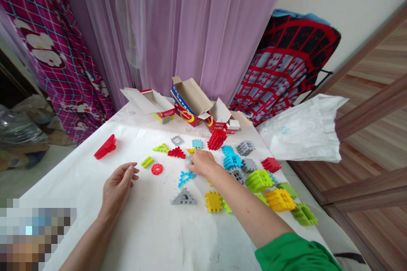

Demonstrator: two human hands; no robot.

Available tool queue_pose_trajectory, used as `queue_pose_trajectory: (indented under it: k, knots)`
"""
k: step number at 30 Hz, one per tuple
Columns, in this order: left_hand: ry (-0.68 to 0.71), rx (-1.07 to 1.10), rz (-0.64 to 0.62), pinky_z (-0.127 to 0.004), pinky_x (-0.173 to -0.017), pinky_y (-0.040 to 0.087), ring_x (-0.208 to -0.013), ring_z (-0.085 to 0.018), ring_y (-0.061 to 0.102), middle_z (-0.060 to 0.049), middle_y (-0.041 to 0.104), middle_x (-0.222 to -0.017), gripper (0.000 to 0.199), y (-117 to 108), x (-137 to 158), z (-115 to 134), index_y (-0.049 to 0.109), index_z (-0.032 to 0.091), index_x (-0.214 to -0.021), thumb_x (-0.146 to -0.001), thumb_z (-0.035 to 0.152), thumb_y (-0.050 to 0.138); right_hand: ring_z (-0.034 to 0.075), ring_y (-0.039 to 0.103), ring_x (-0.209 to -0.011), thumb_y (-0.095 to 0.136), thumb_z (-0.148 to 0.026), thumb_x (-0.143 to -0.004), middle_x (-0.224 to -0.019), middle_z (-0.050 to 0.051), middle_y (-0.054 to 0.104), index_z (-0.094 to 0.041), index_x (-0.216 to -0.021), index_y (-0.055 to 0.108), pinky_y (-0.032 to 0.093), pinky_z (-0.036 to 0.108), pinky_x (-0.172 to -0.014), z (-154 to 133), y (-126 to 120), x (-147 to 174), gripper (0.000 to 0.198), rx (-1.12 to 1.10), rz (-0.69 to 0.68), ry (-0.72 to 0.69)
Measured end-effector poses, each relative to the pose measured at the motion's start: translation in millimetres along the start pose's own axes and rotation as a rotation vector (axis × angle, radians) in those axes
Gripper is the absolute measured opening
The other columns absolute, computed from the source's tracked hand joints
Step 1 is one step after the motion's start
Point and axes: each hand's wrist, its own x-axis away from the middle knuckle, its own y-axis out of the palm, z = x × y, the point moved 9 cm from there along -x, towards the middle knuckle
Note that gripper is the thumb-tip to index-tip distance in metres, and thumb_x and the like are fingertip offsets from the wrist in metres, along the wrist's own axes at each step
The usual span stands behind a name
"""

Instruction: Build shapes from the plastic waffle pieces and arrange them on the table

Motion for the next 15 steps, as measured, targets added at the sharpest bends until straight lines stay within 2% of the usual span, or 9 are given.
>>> queue_pose_trajectory:
  k: [2,8,15]
  knots:
    - [0.001,-0.001,0.001,-0.025,-0.049,0.048,-0.063,-0.017,0.065,-0.004,0.070,-0.078,0.044,-0.2,0.3,0.9,0.067,0.021,-0.094,-0.078,0.061,0.057,0.024,0.065,-0.103,0.054,-0.041,-0.088,-0.111,0.010,0.072,-0.022,-0.097,0.076,0.047,0.030,-0.082,-1.9,-0.8,0.2,0.030,0.001,-0.001,0.058]
    - [0.006,0.000,0.005,-0.025,-0.049,0.048,-0.064,-0.017,0.066,-0.004,0.071,-0.078,0.045,-1.1,0.3,0.4,0.067,0.021,-0.095,-0.078,0.061,0.057,0.027,0.067,-0.105,0.058,-0.026,-0.081,-0.113,0.014,0.072,-0.021,-0.106,0.075,0.050,0.033,-0.081,-4.8,0.2,-1.9,0.031,0.005,-0.049,0.182]
    - [0.004,0.004,-0.003,-0.025,-0.049,0.048,-0.063,-0.017,0.066,-0.004,0.071,-0.077,0.045,0.1,-1.8,-1.8,0.067,0.021,-0.095,-0.077,0.062,0.057,0.025,0.065,-0.109,0.056,-0.016,-0.081,-0.117,0.011,0.071,-0.023,-0.107,0.074,0.049,0.030,-0.082,1.6,-0.9,3.0,0.032,0.016,-0.067,0.167]
